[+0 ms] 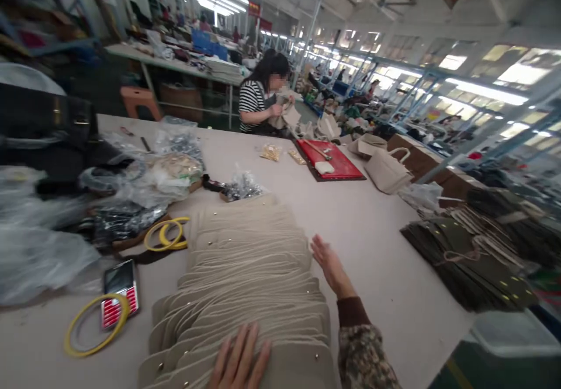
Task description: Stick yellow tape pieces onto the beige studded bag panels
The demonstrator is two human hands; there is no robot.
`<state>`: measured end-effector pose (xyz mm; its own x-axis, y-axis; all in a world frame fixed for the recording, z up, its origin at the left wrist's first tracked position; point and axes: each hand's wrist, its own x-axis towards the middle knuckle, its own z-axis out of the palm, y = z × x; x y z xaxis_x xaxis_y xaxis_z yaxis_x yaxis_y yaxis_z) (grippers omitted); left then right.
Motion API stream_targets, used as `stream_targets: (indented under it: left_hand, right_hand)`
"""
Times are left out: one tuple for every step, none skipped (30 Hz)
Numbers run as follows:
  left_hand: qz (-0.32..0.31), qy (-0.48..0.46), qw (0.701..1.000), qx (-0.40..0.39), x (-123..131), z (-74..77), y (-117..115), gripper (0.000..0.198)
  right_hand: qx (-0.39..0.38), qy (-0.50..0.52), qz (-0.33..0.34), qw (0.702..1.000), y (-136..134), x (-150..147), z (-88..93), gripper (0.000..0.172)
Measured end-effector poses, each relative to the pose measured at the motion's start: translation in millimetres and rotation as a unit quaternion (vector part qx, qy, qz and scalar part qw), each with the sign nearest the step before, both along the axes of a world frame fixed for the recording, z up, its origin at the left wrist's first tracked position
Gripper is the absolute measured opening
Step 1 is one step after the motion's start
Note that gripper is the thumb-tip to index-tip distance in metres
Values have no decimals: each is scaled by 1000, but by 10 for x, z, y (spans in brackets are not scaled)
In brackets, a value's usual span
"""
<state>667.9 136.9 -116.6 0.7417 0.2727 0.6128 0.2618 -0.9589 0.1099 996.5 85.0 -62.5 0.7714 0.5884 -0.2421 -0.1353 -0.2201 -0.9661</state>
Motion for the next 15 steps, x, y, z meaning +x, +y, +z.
stream_targets:
  left_hand:
    - [0, 0, 1000, 2, -5, 28, 0, 46]
    - [3, 3, 1000, 7, -24, 60, -1, 43]
    - [8, 9, 1000, 10, -55, 94, -3, 41]
    - [15, 19, 1000, 12, -98, 129, -6, 39]
    - [22, 34, 999, 13, -153, 165, -12, 39]
    - [30, 52, 998, 12, -219, 204, -19, 40]
    - [37, 71, 997, 10, -295, 245, -25, 41]
    - [42, 89, 995, 6, -381, 290, -28, 45]
    - [46, 105, 993, -2, -475, 337, -22, 50]
    - [49, 117, 992, -15, -576, 384, -2, 55]
    - [48, 124, 991, -34, -680, 427, 34, 62]
    - [52, 122, 989, -58, -783, 463, 88, 69]
    - [59, 112, 988, -90, -879, 487, 157, 76]
    - [76, 96, 984, -129, -963, 496, 236, 85]
    - [114, 72, 974, -182, -1032, 489, 317, 95]
  right_hand:
    - [-3, 6, -18, 1000, -113, -26, 28, 95]
    - [-11, 12, -32, 999, -249, -75, 36, 98]
    - [-19, 18, -49, 998, -404, -156, 19, 100]
    - [-25, 25, -86, 996, -574, -273, -23, 102]
    - [-33, 13, -104, 994, -753, -426, -88, 99]
    - [-45, -21, -93, 994, -932, -612, -172, 95]
    - [-70, -68, -73, 993, -1102, -821, -272, 93]
    - [-89, -118, -47, 988, -1249, -1039, -382, 97]
    - [-112, -185, -43, 975, -1367, -1253, -497, 105]
    - [-138, -253, -39, 957, -1449, -1447, -611, 114]
    - [-158, -307, -33, 938, -1495, -1613, -718, 120]
    - [-174, -340, -38, 923, -1512, -1742, -813, 122]
    - [-187, -358, -45, 914, -1506, -1837, -892, 124]
    - [-195, -360, -56, 911, -1486, -1899, -951, 124]
    - [-201, -348, -71, 913, -1460, -1936, -991, 124]
